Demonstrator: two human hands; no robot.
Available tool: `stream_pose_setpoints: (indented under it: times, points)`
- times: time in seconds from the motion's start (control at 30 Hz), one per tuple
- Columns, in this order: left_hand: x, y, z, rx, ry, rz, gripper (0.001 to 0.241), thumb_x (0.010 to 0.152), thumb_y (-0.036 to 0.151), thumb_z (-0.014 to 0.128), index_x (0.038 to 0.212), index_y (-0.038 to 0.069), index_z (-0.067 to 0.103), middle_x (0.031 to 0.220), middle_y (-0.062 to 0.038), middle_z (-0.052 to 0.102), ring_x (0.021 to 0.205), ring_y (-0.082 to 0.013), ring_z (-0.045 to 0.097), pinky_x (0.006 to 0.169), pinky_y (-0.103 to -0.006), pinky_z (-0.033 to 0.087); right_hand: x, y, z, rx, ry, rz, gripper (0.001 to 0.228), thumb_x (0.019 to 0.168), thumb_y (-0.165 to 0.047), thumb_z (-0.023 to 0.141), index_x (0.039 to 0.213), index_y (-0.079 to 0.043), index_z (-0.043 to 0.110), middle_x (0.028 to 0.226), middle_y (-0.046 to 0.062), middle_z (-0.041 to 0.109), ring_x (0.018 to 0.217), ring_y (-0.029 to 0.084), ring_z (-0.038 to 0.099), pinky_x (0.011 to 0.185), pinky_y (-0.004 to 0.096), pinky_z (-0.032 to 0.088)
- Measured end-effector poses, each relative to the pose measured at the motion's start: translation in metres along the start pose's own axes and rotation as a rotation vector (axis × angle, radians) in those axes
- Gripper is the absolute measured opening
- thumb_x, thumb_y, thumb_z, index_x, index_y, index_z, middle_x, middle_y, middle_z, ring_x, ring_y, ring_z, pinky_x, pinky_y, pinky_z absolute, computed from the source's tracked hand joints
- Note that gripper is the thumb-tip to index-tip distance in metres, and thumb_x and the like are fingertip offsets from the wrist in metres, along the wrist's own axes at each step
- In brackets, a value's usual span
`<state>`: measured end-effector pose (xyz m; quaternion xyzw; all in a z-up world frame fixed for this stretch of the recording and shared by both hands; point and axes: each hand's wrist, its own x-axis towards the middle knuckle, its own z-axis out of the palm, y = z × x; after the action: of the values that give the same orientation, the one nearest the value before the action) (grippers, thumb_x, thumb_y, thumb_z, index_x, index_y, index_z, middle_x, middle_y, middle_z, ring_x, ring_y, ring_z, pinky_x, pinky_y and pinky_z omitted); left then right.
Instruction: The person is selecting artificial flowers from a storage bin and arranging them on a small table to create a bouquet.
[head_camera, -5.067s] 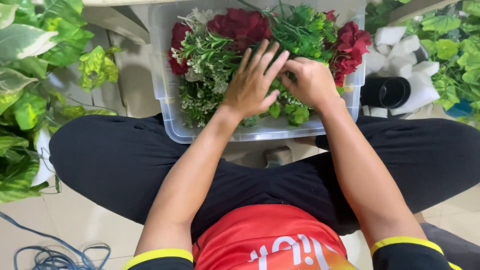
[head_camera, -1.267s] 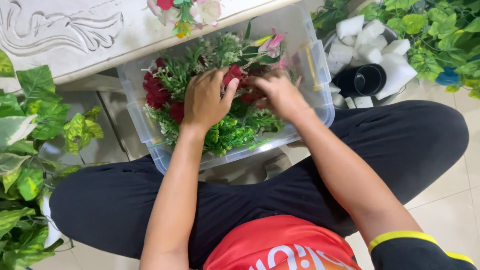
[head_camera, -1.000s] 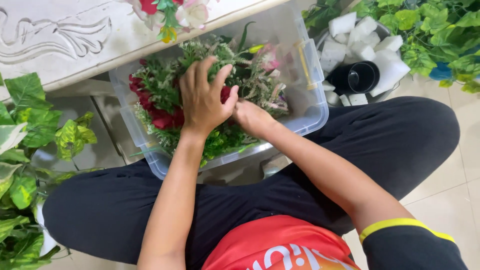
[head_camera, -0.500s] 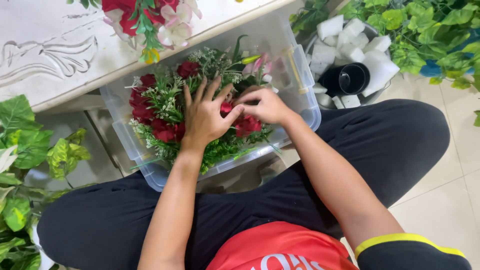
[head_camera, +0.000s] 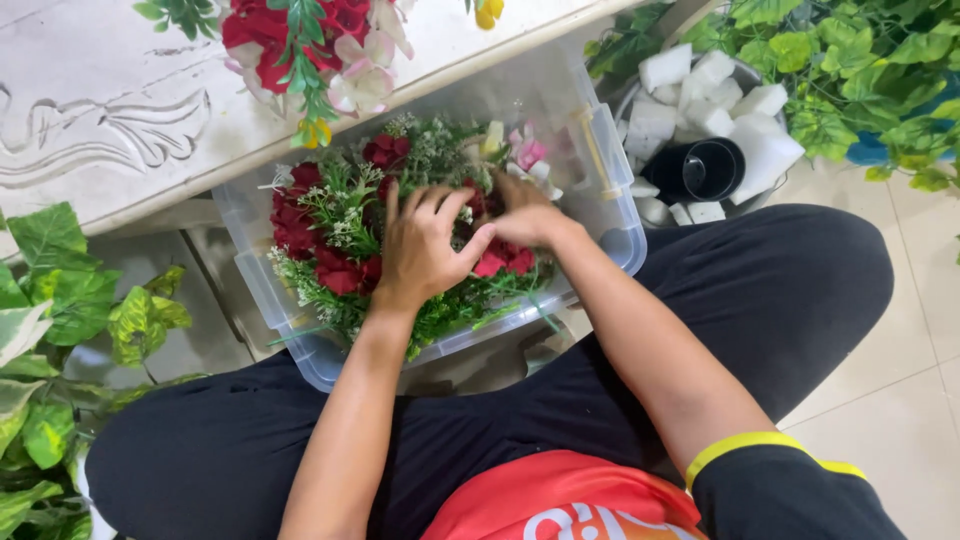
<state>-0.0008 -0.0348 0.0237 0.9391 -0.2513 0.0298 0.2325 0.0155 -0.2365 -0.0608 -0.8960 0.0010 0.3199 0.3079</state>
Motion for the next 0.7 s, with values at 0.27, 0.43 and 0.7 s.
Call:
stream_pose_setpoints:
  times: [0.27, 0.43, 0.7]
  points:
    - [0.035, 0.011, -0.017, 0.067, 0.135, 0.196, 0.056, 0.086, 0.059, 0.070, 0.123, 0.018, 0.069, 0.130, -0.016, 0.058, 0.135, -0.0433, 0.047, 0.108, -0.0653, 0.036, -0.021, -0.005, 0.024, 0.006, -0.121, -0.161, 0.080, 0.074, -0.042, 0.072, 0.143, -0.008, 0.050, 0.138, 0.024, 0.060, 0.133, 0.042, 0.055, 0.115, 0.055, 0.039]
    - [0.032, 0.002, 0.008, 0.061, -0.127, 0.175, 0.044, 0.092, 0.064, 0.060, 0.105, 0.025, 0.077, 0.135, 0.000, 0.061, 0.139, -0.0337, 0.047, 0.113, -0.0618, 0.035, -0.040, -0.011, 0.029, 0.012, -0.199, -0.262, 0.064, 0.074, -0.030, 0.071, 0.131, -0.002, 0.061, 0.129, 0.026, 0.065, 0.126, 0.044, 0.059, 0.111, 0.056, 0.043]
    - [0.031, 0.008, -0.015, 0.121, -0.576, -0.102, 0.069, 0.099, 0.073, 0.030, 0.125, 0.022, 0.068, 0.126, -0.005, 0.068, 0.142, -0.0279, 0.043, 0.115, -0.0530, 0.027, -0.053, -0.042, -0.057, 0.313, -0.237, -0.084, 0.060, 0.077, -0.034, 0.072, 0.132, -0.011, 0.068, 0.132, 0.023, 0.069, 0.129, 0.043, 0.059, 0.110, 0.052, 0.045]
